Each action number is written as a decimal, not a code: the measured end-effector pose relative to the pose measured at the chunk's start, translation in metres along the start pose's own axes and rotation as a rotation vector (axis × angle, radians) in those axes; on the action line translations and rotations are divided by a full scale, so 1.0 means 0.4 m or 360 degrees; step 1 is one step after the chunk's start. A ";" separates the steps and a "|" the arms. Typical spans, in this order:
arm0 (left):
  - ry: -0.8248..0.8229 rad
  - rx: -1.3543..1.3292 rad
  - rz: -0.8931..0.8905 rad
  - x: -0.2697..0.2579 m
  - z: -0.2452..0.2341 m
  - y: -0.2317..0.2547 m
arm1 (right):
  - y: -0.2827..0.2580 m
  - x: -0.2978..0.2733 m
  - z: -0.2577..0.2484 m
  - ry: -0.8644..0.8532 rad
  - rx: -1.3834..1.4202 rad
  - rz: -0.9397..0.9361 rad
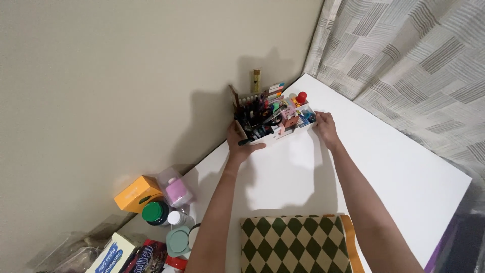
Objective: Organizing a cluttered desk by inspecting, folding, and relocating various items like stationery, boxes, and containers to different storage spots.
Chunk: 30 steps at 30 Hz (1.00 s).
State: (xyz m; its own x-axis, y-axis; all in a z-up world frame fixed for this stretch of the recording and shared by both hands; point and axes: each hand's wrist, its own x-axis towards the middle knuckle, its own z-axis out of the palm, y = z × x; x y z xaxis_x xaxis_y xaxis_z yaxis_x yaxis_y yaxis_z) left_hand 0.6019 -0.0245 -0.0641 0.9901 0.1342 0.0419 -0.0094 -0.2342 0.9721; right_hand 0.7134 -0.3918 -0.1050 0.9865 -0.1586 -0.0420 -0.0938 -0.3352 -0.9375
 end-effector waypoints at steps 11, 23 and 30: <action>-0.0214 -0.0002 0.0209 -0.065 0.037 -0.080 | -0.010 -0.171 0.004 0.0226 0.0369 0.0009; -0.0287 -0.0155 0.0411 -0.215 0.047 -0.042 | 0.046 -0.296 -0.004 0.0588 0.0800 0.0219; -0.0363 -0.0155 0.0189 -0.384 0.067 0.096 | 0.118 -0.433 -0.084 0.0680 0.0604 0.0329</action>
State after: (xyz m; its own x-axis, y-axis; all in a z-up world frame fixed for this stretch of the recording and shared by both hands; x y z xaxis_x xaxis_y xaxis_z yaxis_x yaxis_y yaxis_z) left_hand 0.4532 -0.0799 -0.0392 0.9871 -0.1117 0.1148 -0.1300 -0.1400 0.9816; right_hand 0.5338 -0.4113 -0.1305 0.8041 -0.5703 -0.1677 -0.1457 0.0844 -0.9857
